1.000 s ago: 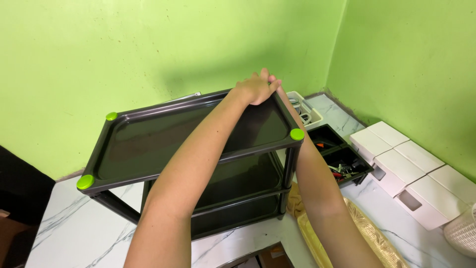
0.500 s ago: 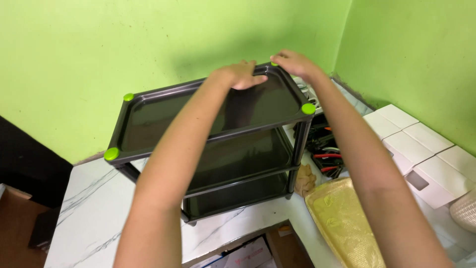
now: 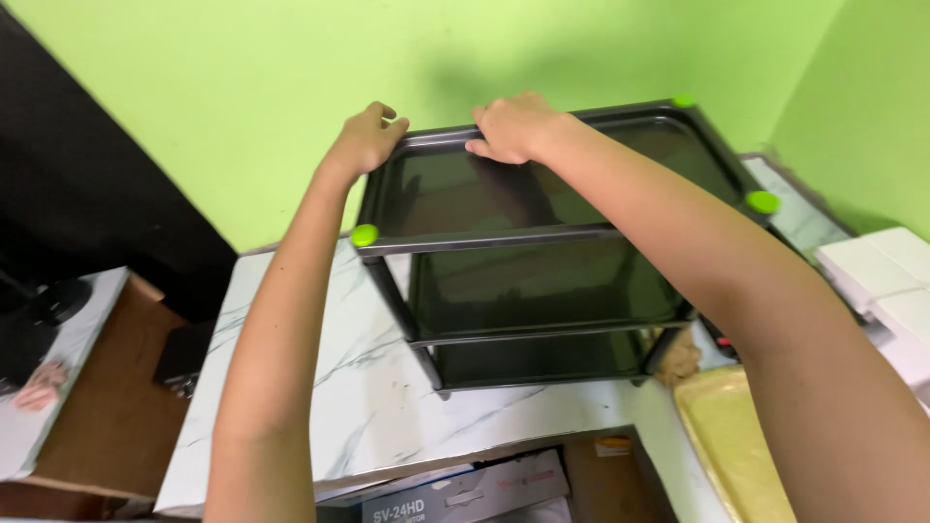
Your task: The person assembles a three-tier black plastic shelf by inserting black support poles into the trays and securing them with green corner caps. After assembling the unit, the person organizes several red boxes of tissue paper onto the middle shelf.
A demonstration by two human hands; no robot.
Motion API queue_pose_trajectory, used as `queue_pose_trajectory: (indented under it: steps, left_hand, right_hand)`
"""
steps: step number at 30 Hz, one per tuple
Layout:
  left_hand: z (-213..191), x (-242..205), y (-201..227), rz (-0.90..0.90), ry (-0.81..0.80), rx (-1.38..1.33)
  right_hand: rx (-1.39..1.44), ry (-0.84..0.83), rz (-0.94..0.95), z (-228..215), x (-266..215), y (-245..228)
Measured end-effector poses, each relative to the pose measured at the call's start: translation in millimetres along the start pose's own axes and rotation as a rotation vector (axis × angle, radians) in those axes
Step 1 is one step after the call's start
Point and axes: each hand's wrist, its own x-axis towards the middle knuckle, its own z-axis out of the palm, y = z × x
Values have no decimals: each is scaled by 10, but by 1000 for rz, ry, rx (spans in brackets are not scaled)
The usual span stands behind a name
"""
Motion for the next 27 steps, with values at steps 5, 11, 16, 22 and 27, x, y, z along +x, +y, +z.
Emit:
queue_pose_trajectory:
  steps: [5, 11, 16, 22, 27]
  left_hand:
    - [183, -325, -336, -172, -167, -557]
    - [648, -339, -483, -197, -330, -1308]
    - [739, -362, -424, -289, -352, -1467]
    - [904, -370, -426, -125, -345, -1648]
    - [845, -479, -256, -225, -220, -1732]
  right_hand:
    - [131, -49, 1, -152, 354, -454]
    - [401, -63, -129, -32, 905, -809]
    - [473, -168, -106, -40, 1001, -879]
    - [510, -288, -57, -70, 946, -879]
    - [516, -287, -30, -66, 934, -883]
